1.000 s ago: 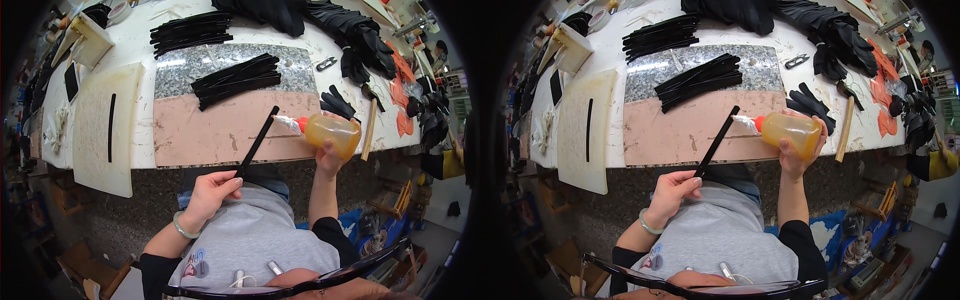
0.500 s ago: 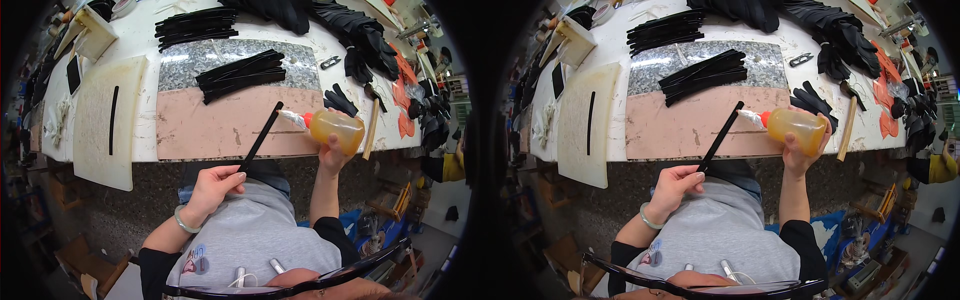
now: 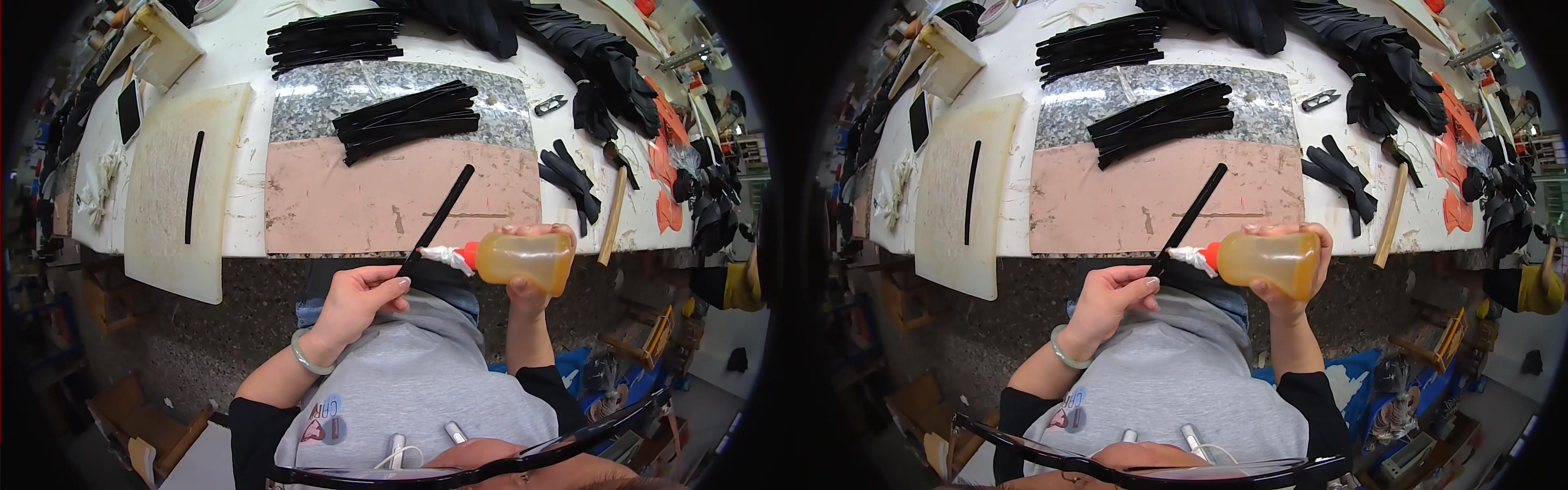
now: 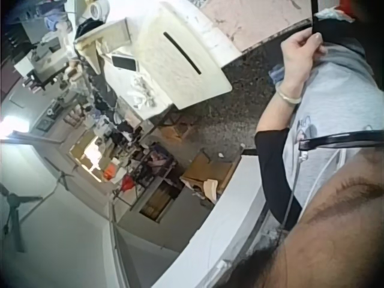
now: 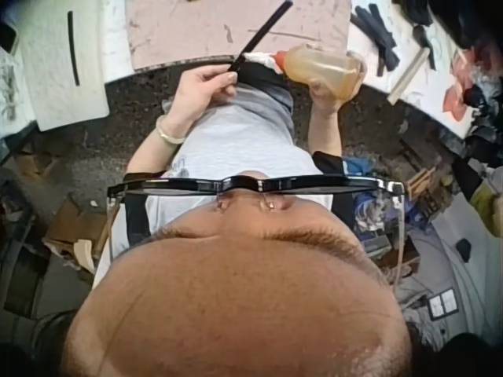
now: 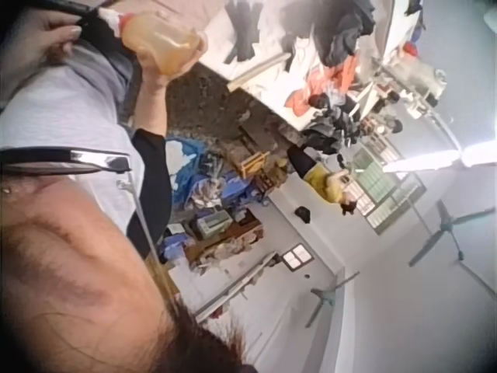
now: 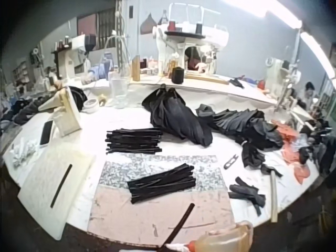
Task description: The person applies glue onto black straps using a glue bottle and joins pieces together by hand. They then sort and bundle straps together before applying glue along additional straps and laying them onto a board.
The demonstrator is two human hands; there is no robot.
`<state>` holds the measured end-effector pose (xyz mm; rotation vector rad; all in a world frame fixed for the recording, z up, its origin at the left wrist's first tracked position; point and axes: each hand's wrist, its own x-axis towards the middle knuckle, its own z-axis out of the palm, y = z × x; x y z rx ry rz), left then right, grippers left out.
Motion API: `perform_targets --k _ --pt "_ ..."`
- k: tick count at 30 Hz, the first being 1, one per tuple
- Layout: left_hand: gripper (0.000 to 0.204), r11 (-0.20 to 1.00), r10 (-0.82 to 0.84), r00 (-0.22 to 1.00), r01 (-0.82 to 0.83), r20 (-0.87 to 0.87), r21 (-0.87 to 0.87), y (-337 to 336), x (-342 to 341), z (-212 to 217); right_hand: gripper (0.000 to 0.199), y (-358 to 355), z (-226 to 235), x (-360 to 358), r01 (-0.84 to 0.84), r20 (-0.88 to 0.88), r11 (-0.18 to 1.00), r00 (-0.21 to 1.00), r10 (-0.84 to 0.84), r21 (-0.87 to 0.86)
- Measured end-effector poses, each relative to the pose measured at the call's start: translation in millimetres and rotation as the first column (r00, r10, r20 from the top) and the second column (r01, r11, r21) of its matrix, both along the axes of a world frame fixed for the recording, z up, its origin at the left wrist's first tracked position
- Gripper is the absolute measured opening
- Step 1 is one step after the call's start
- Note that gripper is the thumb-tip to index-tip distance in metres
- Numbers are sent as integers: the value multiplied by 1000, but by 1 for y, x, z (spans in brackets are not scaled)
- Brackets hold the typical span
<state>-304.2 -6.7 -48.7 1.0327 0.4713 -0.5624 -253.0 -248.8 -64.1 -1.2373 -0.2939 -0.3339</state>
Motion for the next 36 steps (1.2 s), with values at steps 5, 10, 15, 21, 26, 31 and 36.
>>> perform_targets --k 5,10,15,21,26,31,36 --pt "25 1000 17 1000 -17 -3 0 -1 0 0 82 -1 -1 1 -50 11 999 999 50 -8" --pt "33 1000 -5 1000 5 24 -7 0 -3 0 79 -12 0 25 131 48 991 990 -132 31" --pt "27 1000 7 1000 -7 -1 13 -2 -4 1 74 -22 -1 42 264 69 964 962 -263 -9" --pt "27 1000 17 1000 -17 -3 16 -2 -2 2 79 -22 -4 29 181 56 983 982 -181 8" --pt "26 1000 8 1000 -8 -6 2 0 2 -1 81 -4 -3 0 0 -35 999 999 2 49" --pt "28 996 -23 999 19 40 88 7 -6 9 81 0 -15 -10 -65 -229 938 962 150 340" --pt "28 970 114 961 -163 254 180 62 -12 51 70 -23 -7 22 -252 22 547 920 391 798"
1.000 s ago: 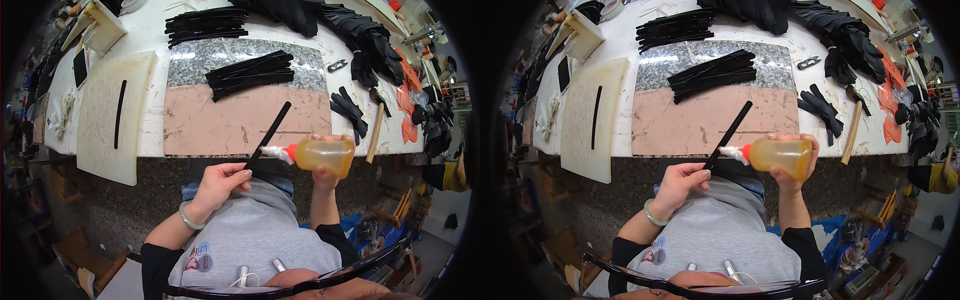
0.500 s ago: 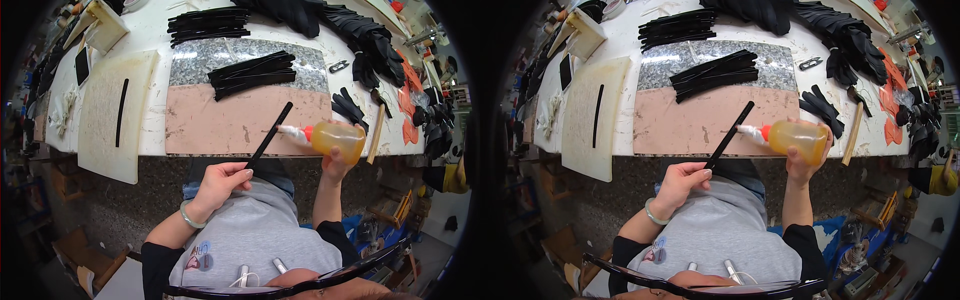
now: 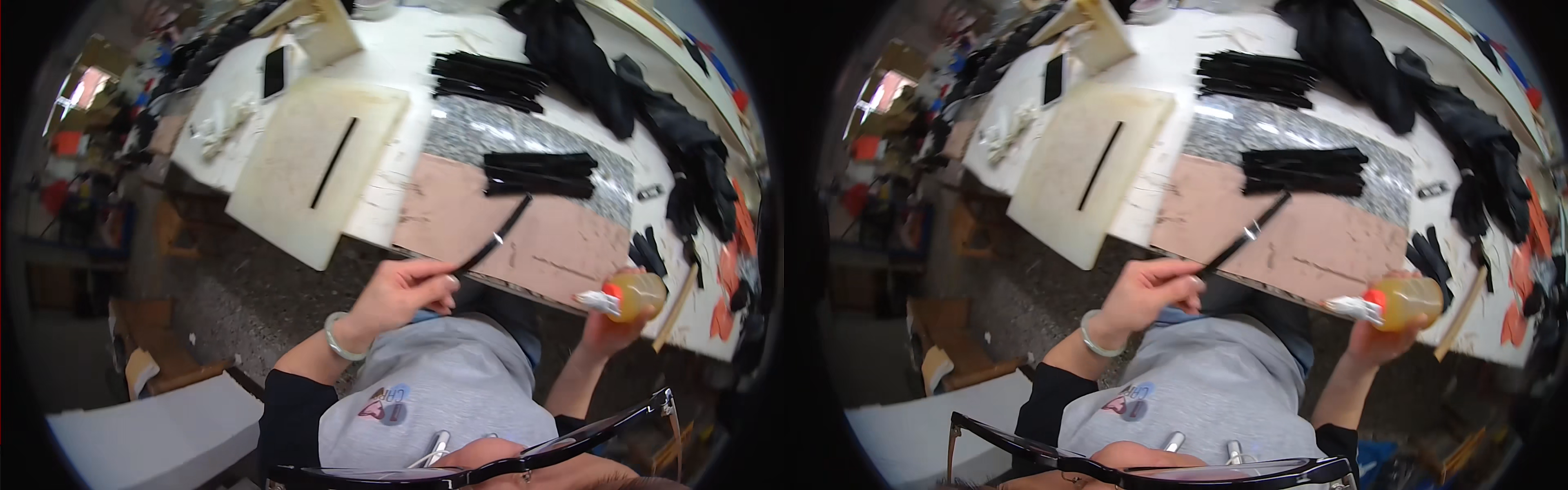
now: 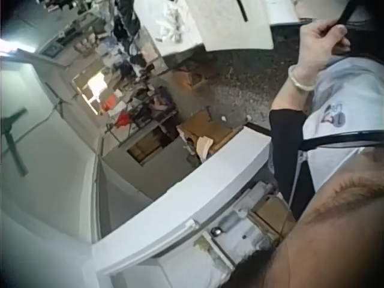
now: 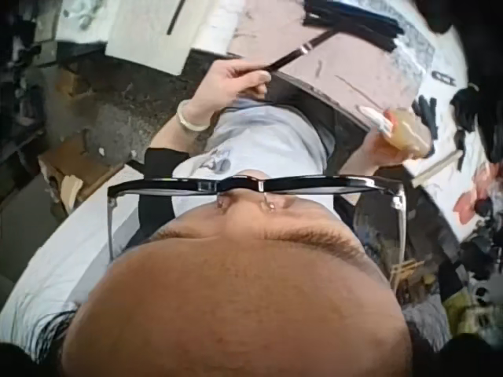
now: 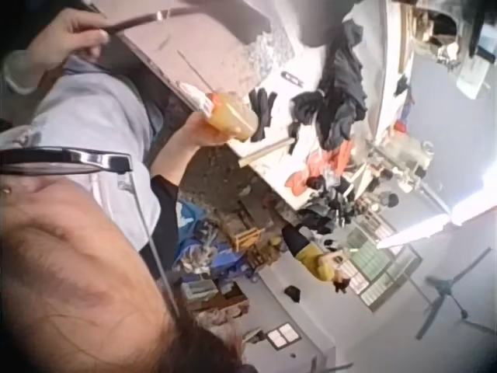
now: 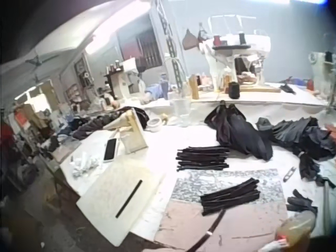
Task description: The person applies glue onto black straps using a glue bottle and joins pieces together by hand. They then sort and bundle straps together before applying glue along additional straps and laying them onto a board.
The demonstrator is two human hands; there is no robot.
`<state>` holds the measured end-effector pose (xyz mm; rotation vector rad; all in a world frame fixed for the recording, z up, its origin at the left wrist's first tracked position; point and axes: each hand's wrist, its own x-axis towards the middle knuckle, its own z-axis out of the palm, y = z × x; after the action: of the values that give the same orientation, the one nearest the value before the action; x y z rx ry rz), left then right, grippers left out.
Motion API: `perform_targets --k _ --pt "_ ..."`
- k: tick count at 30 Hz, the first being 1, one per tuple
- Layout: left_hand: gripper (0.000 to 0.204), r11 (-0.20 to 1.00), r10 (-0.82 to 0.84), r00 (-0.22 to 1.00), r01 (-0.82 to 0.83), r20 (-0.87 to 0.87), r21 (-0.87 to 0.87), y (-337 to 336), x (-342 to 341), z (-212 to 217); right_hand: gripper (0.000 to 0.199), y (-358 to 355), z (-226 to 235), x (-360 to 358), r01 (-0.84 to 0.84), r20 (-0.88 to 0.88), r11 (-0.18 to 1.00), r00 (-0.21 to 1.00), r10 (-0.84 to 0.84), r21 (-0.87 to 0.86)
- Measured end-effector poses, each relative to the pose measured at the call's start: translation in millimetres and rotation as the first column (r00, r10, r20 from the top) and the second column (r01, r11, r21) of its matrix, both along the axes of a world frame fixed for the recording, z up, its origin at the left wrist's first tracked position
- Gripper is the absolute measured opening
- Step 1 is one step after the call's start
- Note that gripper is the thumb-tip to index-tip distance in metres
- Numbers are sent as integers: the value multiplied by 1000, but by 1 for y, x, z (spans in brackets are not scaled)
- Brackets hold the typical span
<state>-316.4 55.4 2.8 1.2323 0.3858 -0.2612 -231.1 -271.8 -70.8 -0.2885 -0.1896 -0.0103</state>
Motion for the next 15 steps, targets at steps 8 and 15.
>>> perform_targets --k 8,15 --pt "34 707 587 777 -629 230 322 166 -20 1 69 8 -8 26 -122 11 991 992 122 46" --pt "57 531 596 785 -544 170 649 207 -30 -28 72 5 -4 21 -43 26 999 999 44 -5"
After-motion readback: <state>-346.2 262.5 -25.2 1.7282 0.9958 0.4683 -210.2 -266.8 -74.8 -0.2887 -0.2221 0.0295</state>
